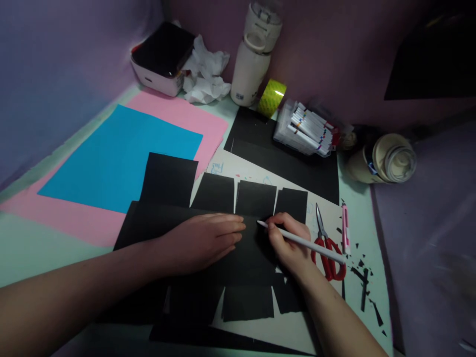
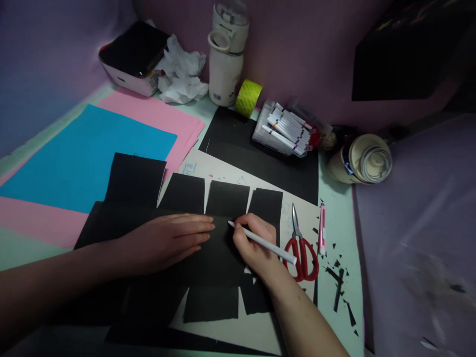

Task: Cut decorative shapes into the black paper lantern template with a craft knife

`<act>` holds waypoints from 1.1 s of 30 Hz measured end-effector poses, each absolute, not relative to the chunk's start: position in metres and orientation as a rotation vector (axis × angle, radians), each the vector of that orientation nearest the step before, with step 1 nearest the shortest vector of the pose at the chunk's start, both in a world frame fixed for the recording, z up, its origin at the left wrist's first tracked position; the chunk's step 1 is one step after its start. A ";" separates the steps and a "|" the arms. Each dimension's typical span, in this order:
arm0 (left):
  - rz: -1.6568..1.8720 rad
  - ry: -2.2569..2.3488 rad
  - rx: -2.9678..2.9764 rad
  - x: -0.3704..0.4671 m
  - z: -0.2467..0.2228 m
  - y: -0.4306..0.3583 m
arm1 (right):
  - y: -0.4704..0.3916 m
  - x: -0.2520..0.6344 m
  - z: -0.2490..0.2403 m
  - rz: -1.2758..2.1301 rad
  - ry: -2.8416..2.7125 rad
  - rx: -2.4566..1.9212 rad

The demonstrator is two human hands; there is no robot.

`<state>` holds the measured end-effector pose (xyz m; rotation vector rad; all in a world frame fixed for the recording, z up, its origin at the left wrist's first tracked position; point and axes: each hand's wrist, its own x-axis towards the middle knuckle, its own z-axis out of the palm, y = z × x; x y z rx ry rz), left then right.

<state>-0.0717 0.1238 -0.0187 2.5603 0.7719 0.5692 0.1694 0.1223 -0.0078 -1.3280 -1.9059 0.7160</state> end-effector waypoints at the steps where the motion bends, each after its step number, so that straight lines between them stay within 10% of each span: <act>1: 0.563 0.775 2.558 -0.072 -0.019 0.124 | 0.122 0.169 -0.008 0.719 -1.906 -1.328; 33: 0.533 0.804 2.535 -0.074 -0.021 0.122 | 0.121 0.170 -0.011 0.699 -1.910 -1.331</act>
